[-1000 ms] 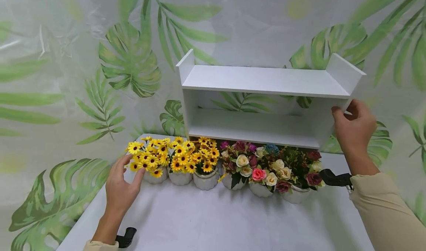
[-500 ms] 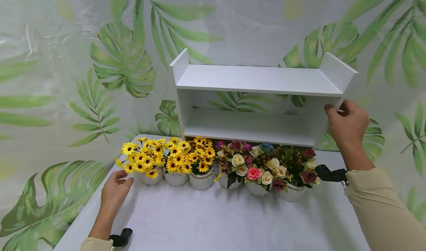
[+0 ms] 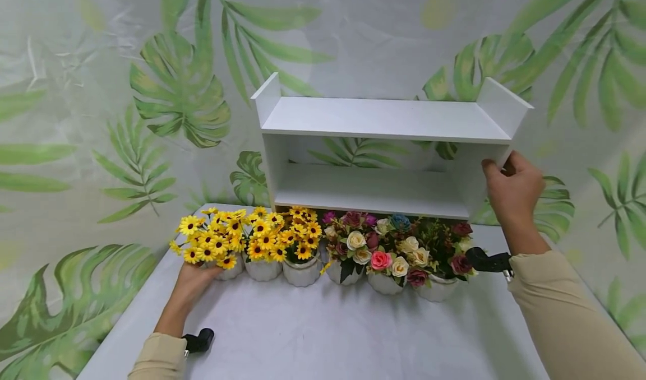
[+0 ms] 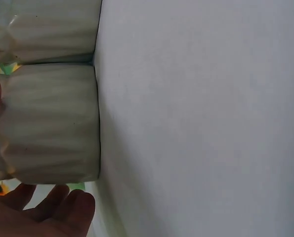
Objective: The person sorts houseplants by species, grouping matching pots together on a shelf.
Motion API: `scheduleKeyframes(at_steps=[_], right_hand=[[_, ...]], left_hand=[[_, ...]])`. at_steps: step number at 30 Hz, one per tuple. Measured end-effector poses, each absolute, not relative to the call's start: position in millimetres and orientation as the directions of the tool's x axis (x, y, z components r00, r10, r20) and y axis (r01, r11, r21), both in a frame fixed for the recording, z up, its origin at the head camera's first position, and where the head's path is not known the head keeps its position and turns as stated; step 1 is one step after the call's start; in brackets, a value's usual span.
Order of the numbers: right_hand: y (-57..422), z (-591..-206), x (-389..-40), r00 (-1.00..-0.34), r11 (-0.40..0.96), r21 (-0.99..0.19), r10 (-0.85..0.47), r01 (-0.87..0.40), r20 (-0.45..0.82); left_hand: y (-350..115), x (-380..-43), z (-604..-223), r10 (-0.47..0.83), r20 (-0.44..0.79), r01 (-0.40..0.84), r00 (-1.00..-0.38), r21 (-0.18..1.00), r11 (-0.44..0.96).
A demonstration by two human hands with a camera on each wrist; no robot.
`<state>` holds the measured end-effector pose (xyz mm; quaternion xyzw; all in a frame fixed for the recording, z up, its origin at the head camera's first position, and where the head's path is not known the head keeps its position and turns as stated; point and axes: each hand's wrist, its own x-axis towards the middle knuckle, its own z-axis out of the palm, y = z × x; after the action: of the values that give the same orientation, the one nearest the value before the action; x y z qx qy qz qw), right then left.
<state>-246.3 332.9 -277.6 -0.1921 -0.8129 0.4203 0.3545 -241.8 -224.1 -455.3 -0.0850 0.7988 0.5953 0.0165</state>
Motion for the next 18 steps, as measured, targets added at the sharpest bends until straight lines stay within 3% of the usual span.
scheduleKeyframes(at_steps=[7,18], right_hand=[[330.8,-279.2,-250.8,-0.599,0.631,-0.776,0.613,-0.021,0.515],[327.2,-280.9,-249.9,-0.579,0.639,-0.769,0.613,-0.038,0.538]], left_hand=[[-217.6,-249.3,-462.0,-0.117,-0.104,-0.131,-0.988,0.96,0.249],[-213.8,-250.4,-463.3,-0.106,-0.125,-0.15,-0.987,0.947,0.284]])
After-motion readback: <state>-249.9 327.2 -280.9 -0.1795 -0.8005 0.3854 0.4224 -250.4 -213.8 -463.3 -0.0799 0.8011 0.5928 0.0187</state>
